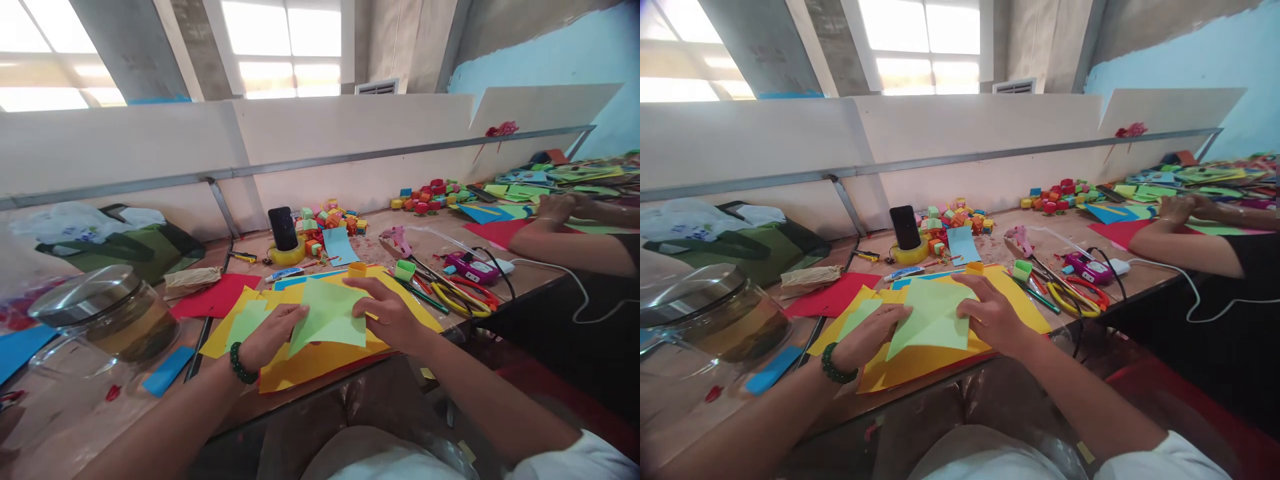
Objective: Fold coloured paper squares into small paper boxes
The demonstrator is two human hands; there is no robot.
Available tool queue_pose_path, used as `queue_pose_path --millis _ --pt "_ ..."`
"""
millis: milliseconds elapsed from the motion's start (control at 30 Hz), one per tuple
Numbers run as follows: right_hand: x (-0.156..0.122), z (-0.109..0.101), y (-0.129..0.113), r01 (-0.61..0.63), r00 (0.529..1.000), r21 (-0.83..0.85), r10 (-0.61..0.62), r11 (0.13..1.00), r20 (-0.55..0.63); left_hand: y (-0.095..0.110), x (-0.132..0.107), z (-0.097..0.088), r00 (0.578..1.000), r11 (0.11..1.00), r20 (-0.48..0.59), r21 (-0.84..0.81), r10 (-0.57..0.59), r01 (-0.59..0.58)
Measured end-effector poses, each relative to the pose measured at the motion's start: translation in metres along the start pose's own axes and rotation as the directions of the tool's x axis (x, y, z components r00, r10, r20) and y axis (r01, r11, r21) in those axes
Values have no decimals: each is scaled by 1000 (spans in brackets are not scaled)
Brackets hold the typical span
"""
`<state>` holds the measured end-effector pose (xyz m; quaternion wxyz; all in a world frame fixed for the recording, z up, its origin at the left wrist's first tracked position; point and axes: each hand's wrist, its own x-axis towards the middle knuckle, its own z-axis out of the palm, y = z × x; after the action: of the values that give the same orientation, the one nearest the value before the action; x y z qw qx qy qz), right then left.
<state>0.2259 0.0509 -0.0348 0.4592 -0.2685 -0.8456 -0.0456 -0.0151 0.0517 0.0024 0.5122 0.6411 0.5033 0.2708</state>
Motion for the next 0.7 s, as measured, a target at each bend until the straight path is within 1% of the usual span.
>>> queue_pose_path --millis 33,67,100,133,167,200,233,267,300,333,367,400,433,467,500,533,600,633,667,700 --pt "-4 -2 1 -4 1000 1 4 1000 -7 -4 3 -3 999 999 -43 36 -24 26" --pt "-9 -3 1 -11 1000 15 10 1000 11 -8 4 -5 998 994 -60 99 -36 42" --pt "-14 -4 1 -23 998 39 21 999 54 -12 5 -8 998 979 -62 202 -18 30" --pt "-20 -5 1 -47 992 65 39 997 118 -15 5 -9 995 944 -88 329 44 -13" --pt "-26 -5 1 -86 980 87 68 993 189 -18 4 -9 985 878 -102 472 143 -78" --pt "-32 -5 1 -139 960 99 109 985 258 -20 2 -9 964 776 -77 612 253 -154" --pt "-38 -6 1 -197 936 102 156 975 316 -21 -1 -7 935 646 -9 726 355 -238" --pt "-42 -6 0 -254 911 102 203 962 359 -22 -3 -6 900 501 108 800 422 -331" --pt "-46 -7 0 -305 888 103 244 947 389 -23 -6 -4 861 365 237 831 451 -420" --pt "-49 -8 -1 -348 868 111 275 931 413 -23 -8 -2 819 254 341 834 461 -490" --pt "-50 -10 -2 -384 851 127 297 915 432 -23 -10 0 784 169 397 834 477 -525" --pt "-50 -13 -3 -411 839 147 311 900 447 -22 -11 1 761 111 404 845 508 -523" --pt "-49 -15 -5 -434 829 167 320 885 459 -21 -11 1 747 75 378 866 547 -494" --pt "-48 -18 -6 -452 822 184 327 873 467 -19 -11 1 737 56 343 887 582 -457" --pt "-46 -21 -8 -464 816 195 332 864 473 -18 -11 1 727 40 331 896 601 -442" --pt "-45 -23 -10 -473 811 199 336 859 479 -17 -10 1 715 18 362 886 598 -463" --pt "-43 -25 -13 -476 808 192 341 858 481 -17 -6 2 676 -14 485 818 555 -575" --pt "-43 -26 -14 -474 808 185 342 861 479 -18 -3 3 651 -10 545 771 528 -637" --pt "-43 -25 -15 -466 812 182 338 866 476 -20 -1 4 628 12 588 725 510 -689" --pt "-44 -25 -16 -453 818 184 325 872 474 -21 2 5 614 51 609 688 502 -724"
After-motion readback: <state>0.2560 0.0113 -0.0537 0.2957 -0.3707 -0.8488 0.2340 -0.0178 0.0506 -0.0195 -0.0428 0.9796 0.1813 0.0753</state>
